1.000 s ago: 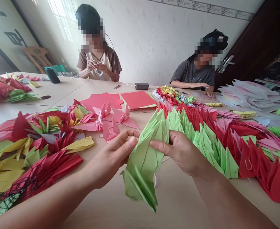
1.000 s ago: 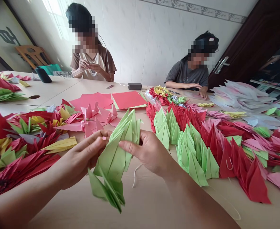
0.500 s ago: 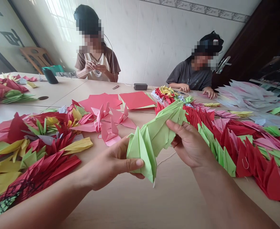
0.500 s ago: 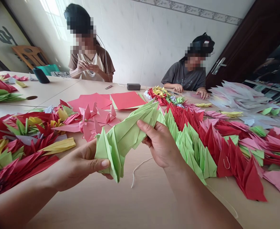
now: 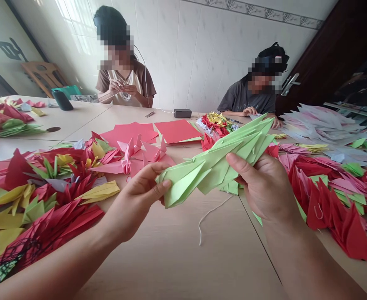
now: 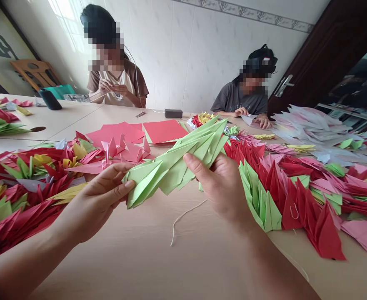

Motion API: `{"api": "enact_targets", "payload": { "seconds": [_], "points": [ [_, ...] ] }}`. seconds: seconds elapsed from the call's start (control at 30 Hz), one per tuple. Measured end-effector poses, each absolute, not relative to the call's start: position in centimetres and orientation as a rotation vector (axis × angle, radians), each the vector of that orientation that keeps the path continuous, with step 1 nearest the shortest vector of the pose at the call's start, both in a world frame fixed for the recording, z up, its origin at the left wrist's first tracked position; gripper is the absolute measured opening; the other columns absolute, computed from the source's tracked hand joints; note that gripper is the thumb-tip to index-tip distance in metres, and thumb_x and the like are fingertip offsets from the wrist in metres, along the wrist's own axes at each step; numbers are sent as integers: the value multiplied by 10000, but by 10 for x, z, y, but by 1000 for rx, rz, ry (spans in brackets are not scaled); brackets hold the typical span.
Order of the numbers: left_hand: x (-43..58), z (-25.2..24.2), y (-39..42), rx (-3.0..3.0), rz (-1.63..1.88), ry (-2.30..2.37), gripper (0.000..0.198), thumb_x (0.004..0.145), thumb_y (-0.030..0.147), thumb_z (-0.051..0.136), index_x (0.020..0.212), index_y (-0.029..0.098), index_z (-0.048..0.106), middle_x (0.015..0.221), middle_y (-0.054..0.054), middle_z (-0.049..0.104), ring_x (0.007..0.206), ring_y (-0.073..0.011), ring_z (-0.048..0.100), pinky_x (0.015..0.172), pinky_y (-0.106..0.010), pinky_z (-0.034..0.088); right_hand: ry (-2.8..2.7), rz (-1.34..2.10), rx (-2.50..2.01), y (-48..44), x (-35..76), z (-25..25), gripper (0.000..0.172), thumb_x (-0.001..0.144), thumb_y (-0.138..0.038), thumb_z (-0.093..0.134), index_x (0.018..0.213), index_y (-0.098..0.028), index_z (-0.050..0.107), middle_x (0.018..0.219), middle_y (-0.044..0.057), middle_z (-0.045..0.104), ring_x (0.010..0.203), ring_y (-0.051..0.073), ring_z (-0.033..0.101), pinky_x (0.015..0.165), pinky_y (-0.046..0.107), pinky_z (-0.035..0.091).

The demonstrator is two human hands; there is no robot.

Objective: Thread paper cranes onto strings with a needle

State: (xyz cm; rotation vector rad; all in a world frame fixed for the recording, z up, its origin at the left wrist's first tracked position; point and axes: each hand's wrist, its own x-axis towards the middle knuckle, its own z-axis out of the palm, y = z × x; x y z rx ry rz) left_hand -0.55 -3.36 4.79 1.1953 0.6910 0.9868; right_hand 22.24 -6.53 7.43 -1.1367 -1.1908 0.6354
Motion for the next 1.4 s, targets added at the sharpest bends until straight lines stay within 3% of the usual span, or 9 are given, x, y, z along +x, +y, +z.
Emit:
{"api": "enact_targets", "payload": {
  "seconds": [0.2,0.3,0.4,0.5,0.6,0.77,0.97,1.17,1.4],
  "points": [
    [-5,53,-42,1558,1194,770,246,908,248,605,1132,347,591,1252,-2,536,891,-168,544,631,-223,458,-985,966,-1075,-63,214,74,166,770,-362,806,860,-265,707,837,-6,671,690,158,595,538,230,487],
    [-7,55,-41,1541,989,867,197,912,370,585,1076,276,643,1238,-37,562,867,-181,545,587,-225,410,-1007,946,-1083,-62,212,70,173,772,-367,799,889,-277,708,830,-6,669,682,171,597,534,249,481],
    [-7,54,-41,1528,792,820,390,848,457,650,1182,264,588,1292,-74,541,951,-228,569,670,-257,451,-1079,830,-1116,-63,209,68,172,792,-371,780,915,-271,711,851,5,674,750,205,615,630,296,506],
    [-4,49,-46,1739,892,865,618,696,355,817,1241,309,528,1392,-70,443,1164,-298,499,854,-333,465,-1113,750,-1145,-64,206,67,146,804,-372,765,876,-259,708,814,2,664,739,201,606,647,300,499],
    [0,46,-51,2036,1036,1015,594,725,205,777,1241,322,508,1424,-53,379,1286,-293,405,970,-366,407,-1091,765,-1132,-64,204,67,162,792,-375,775,864,-252,699,742,-10,627,634,164,559,555,272,459],
    [-3,51,-48,1937,982,948,459,802,292,709,1222,297,524,1342,-63,456,1140,-263,500,839,-319,472,-1027,904,-1070,-60,208,67,199,780,-378,789,912,-259,698,789,-7,652,679,175,584,544,261,461],
    [-7,59,-40,1065,805,646,146,877,336,604,962,225,649,830,-1,600,692,-128,518,572,-198,485,-862,1078,-1061,-53,212,65,240,702,-381,832,775,-213,677,705,-18,612,561,119,512,453,213,377],
    [-3,58,-36,725,677,565,295,947,294,449,972,171,715,985,-81,726,641,-133,637,557,-219,561,-863,1078,-1075,-51,210,63,271,701,-421,813,814,-226,662,739,-16,619,574,131,521,460,230,378],
    [-5,58,-31,519,502,554,434,984,350,363,1031,87,706,830,-133,744,648,-160,700,579,-224,599,-1016,886,-1028,-60,203,68,129,784,-357,774,871,-283,712,864,-5,682,757,188,616,614,284,501]
  ]
}}
